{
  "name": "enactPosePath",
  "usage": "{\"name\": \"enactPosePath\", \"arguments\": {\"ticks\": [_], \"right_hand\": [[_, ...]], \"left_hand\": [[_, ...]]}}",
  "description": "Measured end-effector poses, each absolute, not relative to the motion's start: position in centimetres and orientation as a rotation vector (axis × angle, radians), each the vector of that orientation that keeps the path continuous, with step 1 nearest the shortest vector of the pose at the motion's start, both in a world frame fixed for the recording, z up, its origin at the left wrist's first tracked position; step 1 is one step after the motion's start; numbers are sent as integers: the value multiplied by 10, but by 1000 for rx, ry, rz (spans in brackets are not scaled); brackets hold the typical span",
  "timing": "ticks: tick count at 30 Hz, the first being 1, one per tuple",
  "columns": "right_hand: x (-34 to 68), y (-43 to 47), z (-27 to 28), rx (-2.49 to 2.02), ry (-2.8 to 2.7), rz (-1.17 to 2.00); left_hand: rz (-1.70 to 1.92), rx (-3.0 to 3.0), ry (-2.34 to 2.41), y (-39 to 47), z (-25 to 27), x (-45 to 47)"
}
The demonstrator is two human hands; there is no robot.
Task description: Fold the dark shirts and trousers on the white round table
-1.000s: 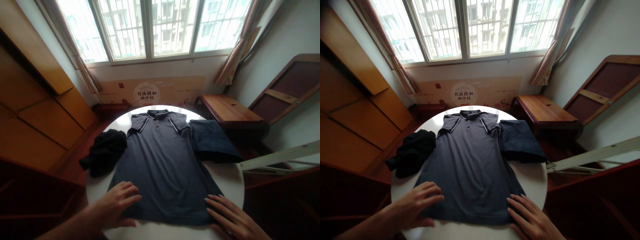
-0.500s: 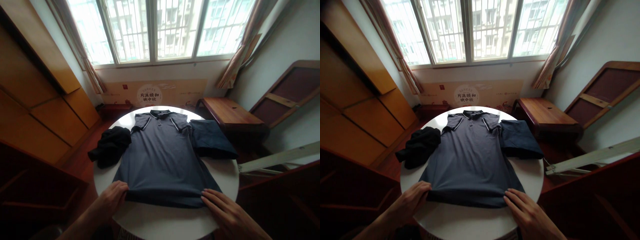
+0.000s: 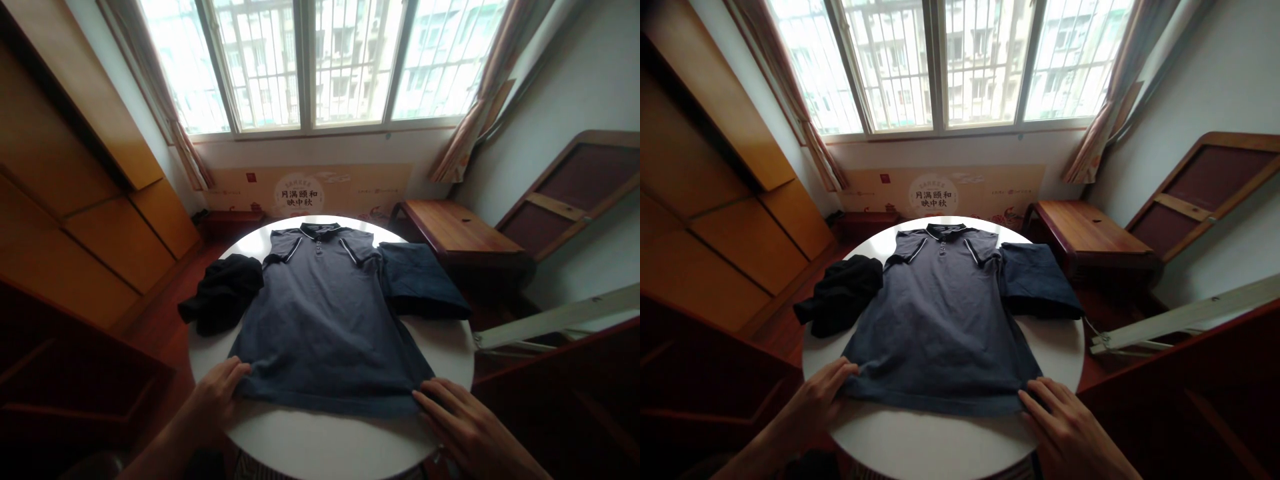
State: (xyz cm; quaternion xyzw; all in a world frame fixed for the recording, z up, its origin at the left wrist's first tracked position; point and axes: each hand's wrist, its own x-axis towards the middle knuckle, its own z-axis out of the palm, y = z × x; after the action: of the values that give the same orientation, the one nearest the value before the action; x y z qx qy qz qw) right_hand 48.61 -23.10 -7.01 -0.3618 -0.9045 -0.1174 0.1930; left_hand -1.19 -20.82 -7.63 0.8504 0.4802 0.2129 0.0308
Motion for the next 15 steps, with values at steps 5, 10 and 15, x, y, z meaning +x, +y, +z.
{"name": "enactPosePath", "arguments": {"ticks": [5,10,15], "right_hand": [[481,-227,-62,-948,-2585,-331],[476,-226,-49,-900,-2530,-256],[469,-225,-41,-890,-2540,-200]], "left_hand": [[776,2561,1529,-205,-67,-16],[917,2625,1432,-204,-41,-27],[946,2645,1461,-201,-38,-41]]}}
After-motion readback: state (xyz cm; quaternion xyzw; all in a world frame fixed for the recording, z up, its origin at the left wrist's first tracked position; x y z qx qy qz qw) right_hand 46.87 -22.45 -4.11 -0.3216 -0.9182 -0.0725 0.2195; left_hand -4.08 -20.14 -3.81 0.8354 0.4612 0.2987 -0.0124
